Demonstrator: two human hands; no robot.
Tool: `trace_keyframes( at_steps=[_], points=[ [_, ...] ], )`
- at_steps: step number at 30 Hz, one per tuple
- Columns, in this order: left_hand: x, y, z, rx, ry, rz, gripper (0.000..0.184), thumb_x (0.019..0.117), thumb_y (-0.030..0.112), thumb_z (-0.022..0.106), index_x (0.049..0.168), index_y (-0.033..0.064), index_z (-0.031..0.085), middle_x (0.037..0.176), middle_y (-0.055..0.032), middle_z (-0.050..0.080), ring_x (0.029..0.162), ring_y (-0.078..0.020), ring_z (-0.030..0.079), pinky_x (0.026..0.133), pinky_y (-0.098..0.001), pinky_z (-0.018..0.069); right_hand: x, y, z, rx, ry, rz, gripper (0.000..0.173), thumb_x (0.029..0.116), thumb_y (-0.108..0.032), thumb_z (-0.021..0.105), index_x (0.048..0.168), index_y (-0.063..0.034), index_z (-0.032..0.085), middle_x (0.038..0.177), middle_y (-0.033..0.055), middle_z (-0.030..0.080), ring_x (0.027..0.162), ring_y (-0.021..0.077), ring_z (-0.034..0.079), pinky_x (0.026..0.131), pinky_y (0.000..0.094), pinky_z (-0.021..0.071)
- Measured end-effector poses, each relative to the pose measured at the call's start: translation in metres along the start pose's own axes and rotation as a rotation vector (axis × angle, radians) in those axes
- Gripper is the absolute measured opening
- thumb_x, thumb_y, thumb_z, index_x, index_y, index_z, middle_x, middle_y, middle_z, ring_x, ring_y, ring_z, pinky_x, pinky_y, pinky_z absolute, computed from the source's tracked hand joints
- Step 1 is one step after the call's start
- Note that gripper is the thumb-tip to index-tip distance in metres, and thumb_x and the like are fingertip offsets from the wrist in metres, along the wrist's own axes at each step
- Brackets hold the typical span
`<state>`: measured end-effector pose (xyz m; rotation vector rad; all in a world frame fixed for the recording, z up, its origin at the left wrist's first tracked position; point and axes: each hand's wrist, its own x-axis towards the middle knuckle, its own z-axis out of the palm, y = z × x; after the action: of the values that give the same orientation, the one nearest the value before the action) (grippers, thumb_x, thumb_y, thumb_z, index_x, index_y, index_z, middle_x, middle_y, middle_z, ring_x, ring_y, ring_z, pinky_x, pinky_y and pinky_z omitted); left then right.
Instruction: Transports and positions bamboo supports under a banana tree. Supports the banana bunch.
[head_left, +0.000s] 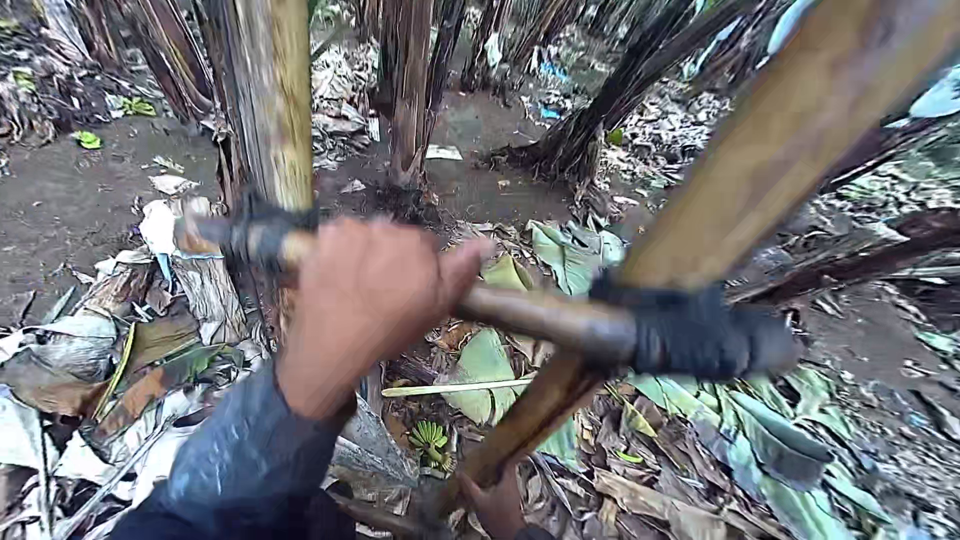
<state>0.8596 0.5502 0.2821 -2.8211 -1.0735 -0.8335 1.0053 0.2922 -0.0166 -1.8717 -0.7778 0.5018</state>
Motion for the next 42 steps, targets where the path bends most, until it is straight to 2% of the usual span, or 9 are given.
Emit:
trace_keyframes(
  at_steps=[8, 10, 13, 16, 20, 24, 28, 35, 42],
  points=[
    [0.042, -0.001, -0.033, -0.090, -0.811, 0.078, 0.088, 0.1018, 0.070, 0.008, 0.099, 0.0093, 0.071, 0.089, -0.0172, 0.073, 0.094, -0.0390, 0.072, 0.086, -0.0626, 0.0528, 0.070, -0.150, -0.094, -0.719, -0.996, 0.466, 0.053, 0.0981, -0.019, 0.068, 0.139, 0.0107, 0.054, 0.136, 0.0345, 0.058, 0.129, 0.0465, 0.056, 0.112, 0.0588, 0.0416],
    [0.055, 0.004, -0.044, -0.075, -0.978, 0.082, 0.088, 0.1022, 0.069, 0.006, 0.110, 0.0091, 0.069, 0.100, -0.0195, 0.073, 0.103, -0.0417, 0.070, 0.089, -0.0650, 0.0513, 0.112, -0.225, -0.129, -0.711, -0.672, 0.581, 0.040, 0.1033, -0.010, 0.058, 0.139, 0.0052, 0.052, 0.136, 0.0255, 0.058, 0.129, 0.0349, 0.056, 0.112, 0.0475, 0.0431],
    [0.078, 0.012, -0.052, -0.022, -1.143, 0.121, 0.088, 0.1038, 0.066, 0.006, 0.114, 0.0044, 0.068, 0.111, -0.0233, 0.071, 0.112, -0.0449, 0.066, 0.091, -0.0676, 0.0488, 0.186, -0.313, -0.212, -0.335, -0.040, 0.109, 0.039, 0.1064, -0.019, 0.052, 0.131, 0.0102, 0.058, 0.114, 0.0262, 0.069, 0.102, 0.0353, 0.070, 0.093, 0.0534, 0.0562],
    [0.104, 0.022, -0.063, 0.044, -1.262, 0.284, 0.082, 0.1046, 0.065, 0.018, 0.106, 0.0011, 0.069, 0.110, -0.0260, 0.071, 0.111, -0.0482, 0.066, 0.089, -0.0713, 0.0487, 0.209, -0.463, -0.243, 0.044, 0.073, -0.152, 0.050, 0.1088, -0.037, 0.039, 0.143, -0.0025, 0.051, 0.128, 0.0123, 0.069, 0.111, 0.0209, 0.070, 0.095, 0.0423, 0.0590],
    [0.195, 0.054, -0.173, -0.038, -0.859, 0.626, 0.040, 0.0974, 0.051, 0.063, 0.100, 0.0131, 0.075, 0.089, -0.0173, 0.073, 0.087, -0.0429, 0.070, 0.076, -0.0713, 0.0527, 0.211, -0.576, -0.219, 0.334, -0.054, -0.419, 0.054, 0.0995, -0.036, 0.061, 0.145, -0.0107, 0.046, 0.112, 0.0087, 0.072, 0.087, 0.0183, 0.071, 0.074, 0.0374, 0.0601],
    [0.311, 0.095, -0.336, -0.034, 0.055, 0.722, 0.033, 0.1037, 0.042, 0.058, 0.103, 0.0131, 0.074, 0.086, -0.0129, 0.072, 0.080, -0.0357, 0.071, 0.070, -0.0643, 0.0563, 0.211, -0.589, -0.201, 0.471, -0.012, -0.401, 0.051, 0.0915, -0.020, 0.072, 0.134, -0.0015, 0.052, 0.084, 0.0112, 0.071, 0.069, 0.0203, 0.071, 0.066, 0.0361, 0.0625],
    [0.419, 0.127, -0.460, -0.028, 0.607, 0.609, 0.060, 0.1061, 0.053, 0.038, 0.117, 0.0007, 0.066, 0.115, -0.0278, 0.067, 0.113, -0.0488, 0.062, 0.097, -0.0711, 0.0431, 0.220, -0.584, -0.203, 0.509, -0.017, -0.446, 0.053, 0.0907, -0.021, 0.071, 0.135, 0.0003, 0.051, 0.084, 0.0108, 0.071, 0.068, 0.0200, 0.071, 0.067, 0.0365, 0.0630],
    [0.503, 0.132, -0.495, -0.111, 0.190, 0.173, 0.097, 0.1010, 0.074, 0.019, 0.104, -0.0107, 0.066, 0.107, -0.0386, 0.064, 0.107, -0.0575, 0.061, 0.088, -0.0803, 0.0415, 0.223, -0.584, -0.212, 0.517, -0.023, -0.437, 0.049, 0.0913, -0.018, 0.072, 0.133, 0.0003, 0.053, 0.085, 0.0118, 0.071, 0.067, 0.0196, 0.070, 0.066, 0.0365, 0.0621],
    [0.495, 0.134, -0.488, -0.057, 0.254, 0.129, 0.071, 0.1058, 0.054, 0.029, 0.090, -0.0036, 0.067, 0.101, -0.0341, 0.067, 0.102, -0.0561, 0.063, 0.078, -0.0810, 0.0404, 0.223, -0.582, -0.212, 0.506, -0.032, -0.413, 0.053, 0.0912, -0.019, 0.072, 0.137, 0.0002, 0.052, 0.089, 0.0131, 0.071, 0.069, 0.0206, 0.071, 0.069, 0.0378, 0.0627]
  ],
)
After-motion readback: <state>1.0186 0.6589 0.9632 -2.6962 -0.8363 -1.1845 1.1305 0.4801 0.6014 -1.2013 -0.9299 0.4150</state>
